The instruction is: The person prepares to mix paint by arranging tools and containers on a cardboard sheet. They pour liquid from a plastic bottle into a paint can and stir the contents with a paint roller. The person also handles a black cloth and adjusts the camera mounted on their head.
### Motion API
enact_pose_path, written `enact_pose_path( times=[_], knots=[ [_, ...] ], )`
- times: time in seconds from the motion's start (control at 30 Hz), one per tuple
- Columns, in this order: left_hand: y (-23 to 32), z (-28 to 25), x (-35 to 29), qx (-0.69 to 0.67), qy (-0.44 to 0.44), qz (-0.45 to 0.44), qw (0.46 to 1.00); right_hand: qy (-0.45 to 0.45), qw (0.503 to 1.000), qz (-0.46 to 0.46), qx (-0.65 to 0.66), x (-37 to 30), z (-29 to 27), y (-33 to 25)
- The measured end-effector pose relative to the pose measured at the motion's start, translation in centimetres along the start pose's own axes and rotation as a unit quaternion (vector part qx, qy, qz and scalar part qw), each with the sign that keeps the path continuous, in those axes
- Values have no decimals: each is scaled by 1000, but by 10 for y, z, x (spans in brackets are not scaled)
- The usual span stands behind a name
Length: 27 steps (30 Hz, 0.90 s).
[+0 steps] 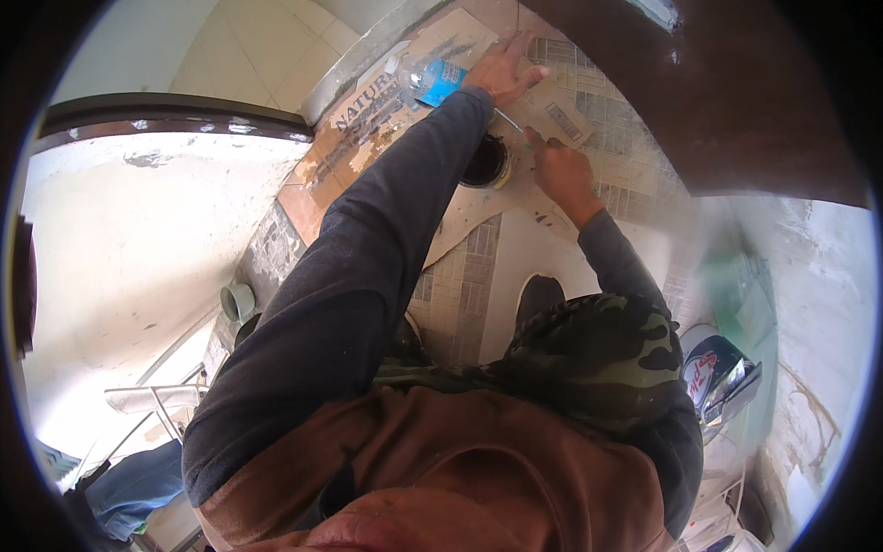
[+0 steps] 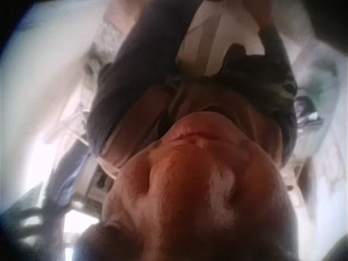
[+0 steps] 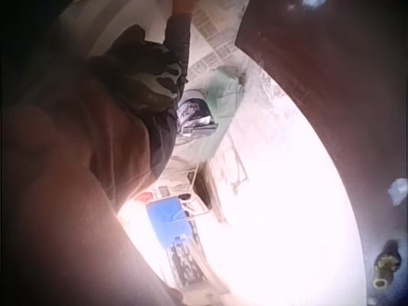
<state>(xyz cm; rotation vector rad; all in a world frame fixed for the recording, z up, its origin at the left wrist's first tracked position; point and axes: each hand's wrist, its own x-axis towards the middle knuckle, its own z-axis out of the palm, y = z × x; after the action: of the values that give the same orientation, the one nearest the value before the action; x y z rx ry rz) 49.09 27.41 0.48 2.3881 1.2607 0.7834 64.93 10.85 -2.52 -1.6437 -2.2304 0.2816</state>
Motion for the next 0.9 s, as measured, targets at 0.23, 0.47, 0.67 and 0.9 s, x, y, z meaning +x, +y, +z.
enact_pose_path(
  times=[0.23, 0.47, 0.67, 0.9],
  knots=[
    [5, 4, -7, 3, -55, -65, 996, -6, 1000, 12, 13, 5, 10, 4],
    [17, -10, 7, -74, -20, -13, 997, -18, 1000, -18, -18, 2, 13, 1],
    [30, -36, 53, -243, 3, 17, 970, -18, 999, -26, 8, 3, 2, 2],
    [19, -123, 29, -801, 72, -66, 591, -27, 999, -25, 19, -1, 0, 2]
  ],
)
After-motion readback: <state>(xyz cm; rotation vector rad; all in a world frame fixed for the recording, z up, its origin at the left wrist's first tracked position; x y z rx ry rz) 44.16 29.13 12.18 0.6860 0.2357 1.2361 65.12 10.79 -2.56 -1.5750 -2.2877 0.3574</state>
